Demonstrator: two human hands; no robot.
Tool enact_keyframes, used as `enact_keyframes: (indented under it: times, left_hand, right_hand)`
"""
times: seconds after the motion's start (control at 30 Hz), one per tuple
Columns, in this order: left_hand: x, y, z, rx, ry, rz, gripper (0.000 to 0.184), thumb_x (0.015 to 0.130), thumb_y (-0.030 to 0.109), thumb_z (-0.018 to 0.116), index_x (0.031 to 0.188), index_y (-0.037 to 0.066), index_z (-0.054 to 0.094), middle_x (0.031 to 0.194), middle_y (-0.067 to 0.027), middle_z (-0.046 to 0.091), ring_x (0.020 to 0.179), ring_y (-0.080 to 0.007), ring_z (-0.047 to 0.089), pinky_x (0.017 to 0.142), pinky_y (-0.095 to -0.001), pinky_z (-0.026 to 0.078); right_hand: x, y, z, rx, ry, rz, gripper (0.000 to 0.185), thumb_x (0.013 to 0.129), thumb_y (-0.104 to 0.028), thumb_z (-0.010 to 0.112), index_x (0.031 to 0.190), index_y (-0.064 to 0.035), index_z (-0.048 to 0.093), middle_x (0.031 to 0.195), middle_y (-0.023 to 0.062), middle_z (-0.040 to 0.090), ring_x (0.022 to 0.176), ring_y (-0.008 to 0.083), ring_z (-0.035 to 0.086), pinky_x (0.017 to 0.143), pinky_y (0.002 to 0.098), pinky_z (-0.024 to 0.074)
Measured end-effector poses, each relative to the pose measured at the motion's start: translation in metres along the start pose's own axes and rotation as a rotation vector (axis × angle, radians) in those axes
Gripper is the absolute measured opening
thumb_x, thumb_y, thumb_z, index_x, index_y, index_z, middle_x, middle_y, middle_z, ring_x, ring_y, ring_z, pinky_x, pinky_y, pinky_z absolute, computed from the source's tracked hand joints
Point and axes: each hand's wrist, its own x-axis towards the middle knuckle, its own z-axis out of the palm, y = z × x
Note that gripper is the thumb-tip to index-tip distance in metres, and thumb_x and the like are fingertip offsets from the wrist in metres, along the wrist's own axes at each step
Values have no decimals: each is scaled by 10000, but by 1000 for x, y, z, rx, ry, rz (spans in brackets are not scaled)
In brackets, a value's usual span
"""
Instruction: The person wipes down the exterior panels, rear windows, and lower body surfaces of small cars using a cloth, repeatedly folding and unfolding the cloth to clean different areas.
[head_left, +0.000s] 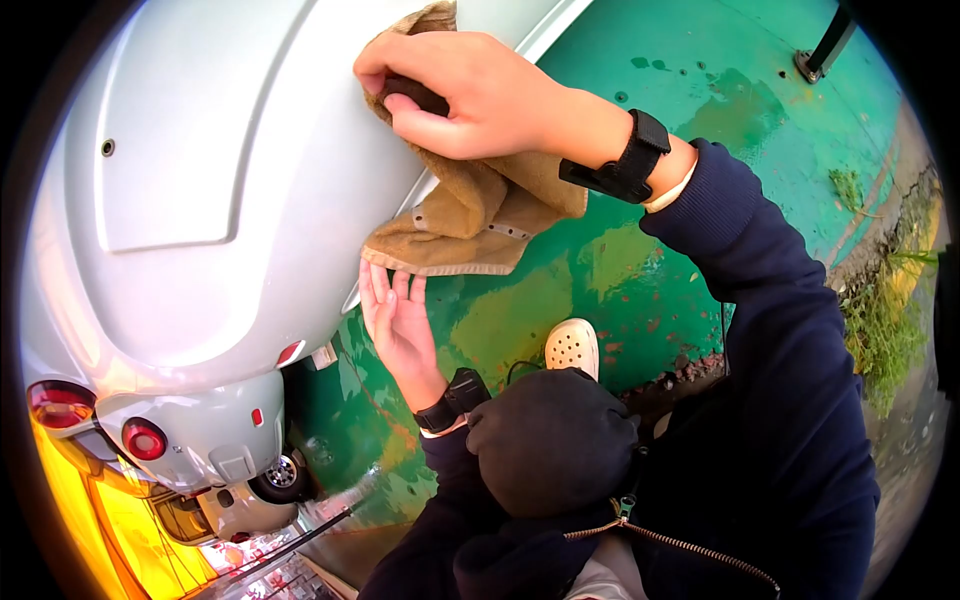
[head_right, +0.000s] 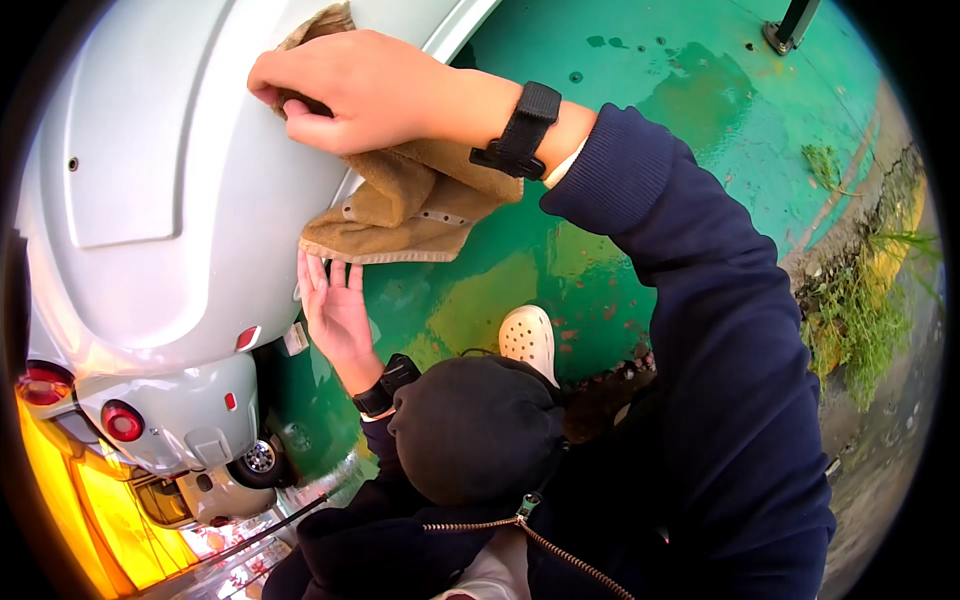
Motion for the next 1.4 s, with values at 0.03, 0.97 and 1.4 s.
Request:
enact_keyframes:
  times: [0.03,0.97,1.4]
  left_hand:
    - [1,2,-2,1,5,-2,721,835,154,511,1442,-38,174,1476,-147,280,1254,-306,394,1053,-448,331]
    - [3,-76,-28,819,-439,-462,629,767,141,755,1309,9,465,1111,-130,591,1058,-211,568,908,-318,464]
    - [14,-60,-56,1305,-118,-94,293,823,276,684,962,18,700,1057,-150,628,976,-245,597,831,-320,460]
  right_hand:
    - [0,3,2,4,-2,2,122,761,-116,548,875,-98,509,686,40,538,626,234,552,548,338,444]
    - [-82,60,-29,-303,-324,332,107,772,-176,551,822,-87,521,641,87,517,614,246,550,549,344,436]
    - [-91,65,-87,31,-1022,1512,458,781,-568,633,992,-163,657,848,-39,532,701,73,438,556,233,361]
